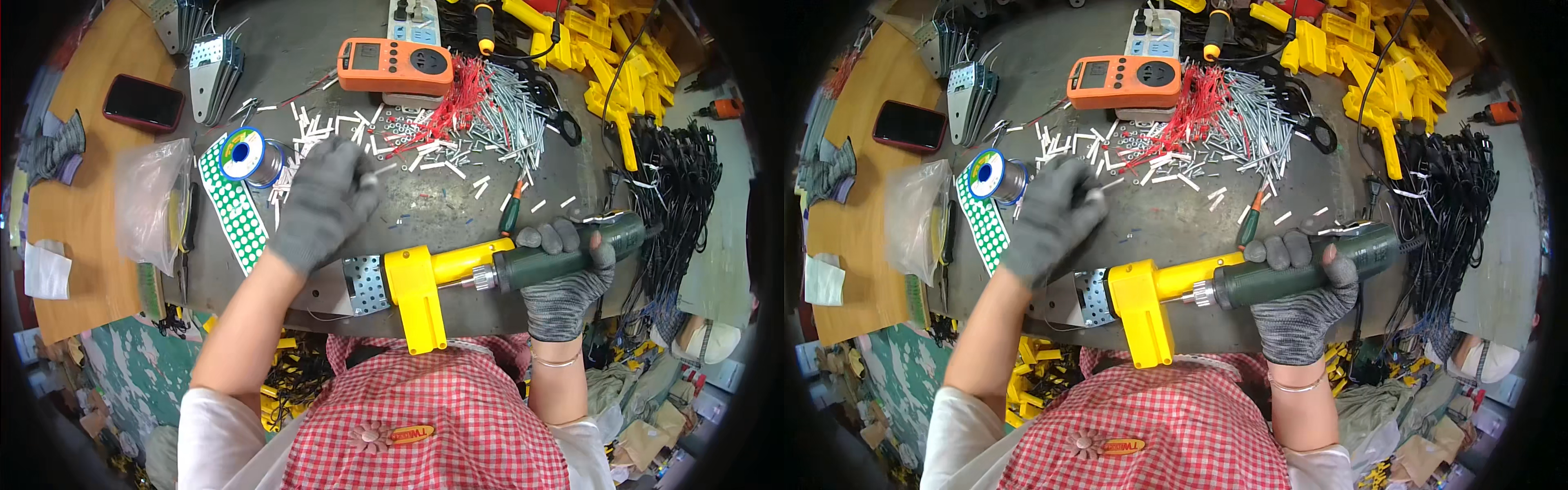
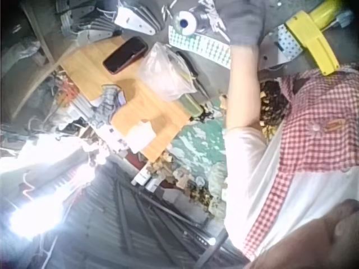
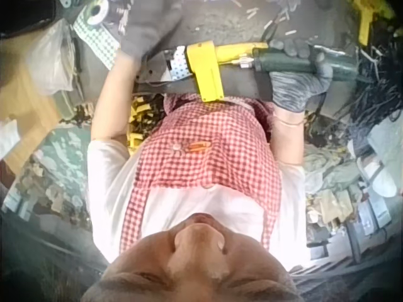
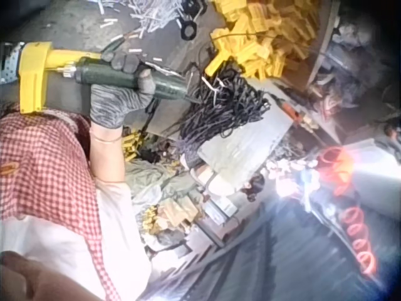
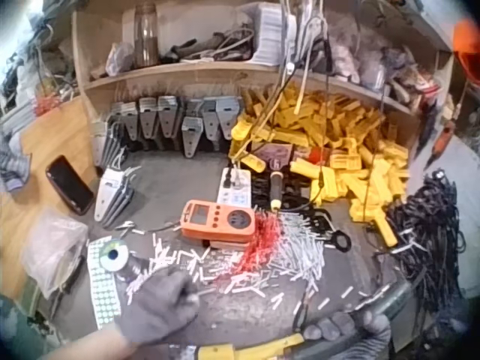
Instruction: Soldering wires and assembling yellow plastic components at a workshop bench.
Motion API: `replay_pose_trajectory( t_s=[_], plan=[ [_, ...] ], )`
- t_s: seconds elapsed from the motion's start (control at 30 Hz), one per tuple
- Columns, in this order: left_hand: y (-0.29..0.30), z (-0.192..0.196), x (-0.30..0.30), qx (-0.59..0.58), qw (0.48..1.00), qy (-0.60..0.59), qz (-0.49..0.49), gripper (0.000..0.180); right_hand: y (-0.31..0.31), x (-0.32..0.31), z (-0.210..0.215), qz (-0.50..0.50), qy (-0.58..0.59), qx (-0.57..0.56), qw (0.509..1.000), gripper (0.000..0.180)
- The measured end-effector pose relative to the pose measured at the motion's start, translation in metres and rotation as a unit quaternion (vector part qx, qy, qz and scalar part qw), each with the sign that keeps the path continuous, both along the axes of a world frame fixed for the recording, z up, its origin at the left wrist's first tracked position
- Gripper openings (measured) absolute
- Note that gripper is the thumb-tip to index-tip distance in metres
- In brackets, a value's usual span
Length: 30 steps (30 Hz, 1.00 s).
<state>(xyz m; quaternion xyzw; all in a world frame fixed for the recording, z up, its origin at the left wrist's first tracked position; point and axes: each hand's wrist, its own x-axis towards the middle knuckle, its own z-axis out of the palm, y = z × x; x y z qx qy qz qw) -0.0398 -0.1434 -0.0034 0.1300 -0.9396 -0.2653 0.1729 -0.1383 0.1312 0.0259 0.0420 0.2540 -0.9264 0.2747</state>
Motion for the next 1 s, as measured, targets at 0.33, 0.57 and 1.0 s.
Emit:
replay_pose_trajectory(
  t_s=[0.33,0.57,1.0],
  plan=[
    [0.064,-0.008,0.102,0.154,0.98,0.092,-0.084,0.026,-0.001,-0.002,0.0,0.009,0.012,0.001,1.0,0.021],
    [0.06,-0.009,0.104,0.199,0.971,0.071,-0.111,0.024,-0.005,0.002,-0.002,0.014,0.027,-0.017,0.999,0.028],
    [0.062,-0.018,0.106,0.18,0.97,0.096,-0.132,0.032,0.002,0.001,-0.011,0.031,0.03,-0.058,0.997,0.027]
  ],
)
